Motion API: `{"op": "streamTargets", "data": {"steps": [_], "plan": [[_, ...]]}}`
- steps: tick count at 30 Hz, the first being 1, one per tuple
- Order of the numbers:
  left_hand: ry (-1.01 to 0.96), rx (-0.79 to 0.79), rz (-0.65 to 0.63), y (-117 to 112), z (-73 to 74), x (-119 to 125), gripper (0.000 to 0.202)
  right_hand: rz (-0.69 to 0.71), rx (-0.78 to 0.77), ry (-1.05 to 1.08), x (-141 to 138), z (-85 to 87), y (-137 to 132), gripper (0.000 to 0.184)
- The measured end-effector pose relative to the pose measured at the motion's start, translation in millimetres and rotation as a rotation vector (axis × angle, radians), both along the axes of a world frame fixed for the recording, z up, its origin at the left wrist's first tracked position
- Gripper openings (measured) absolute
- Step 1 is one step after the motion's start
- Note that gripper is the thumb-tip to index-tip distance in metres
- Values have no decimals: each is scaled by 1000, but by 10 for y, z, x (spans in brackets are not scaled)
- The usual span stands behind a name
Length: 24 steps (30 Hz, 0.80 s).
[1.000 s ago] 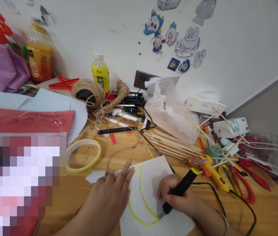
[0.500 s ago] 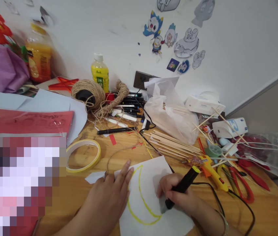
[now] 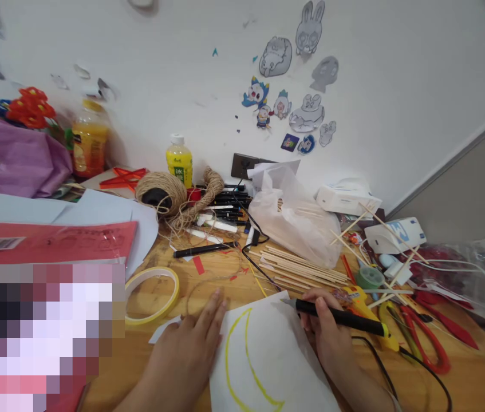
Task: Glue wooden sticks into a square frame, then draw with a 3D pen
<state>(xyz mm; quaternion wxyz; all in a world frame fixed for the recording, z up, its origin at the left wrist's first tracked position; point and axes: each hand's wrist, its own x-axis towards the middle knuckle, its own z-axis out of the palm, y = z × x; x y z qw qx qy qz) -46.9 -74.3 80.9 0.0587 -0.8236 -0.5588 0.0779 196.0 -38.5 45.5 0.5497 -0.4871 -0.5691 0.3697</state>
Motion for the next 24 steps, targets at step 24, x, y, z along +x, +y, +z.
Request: {"op": "streamTargets", "data": {"steps": [24], "plan": [[-164,-192,-71,-174,-25,113,58,478,213,-345,-172,58,-225,24]]}}
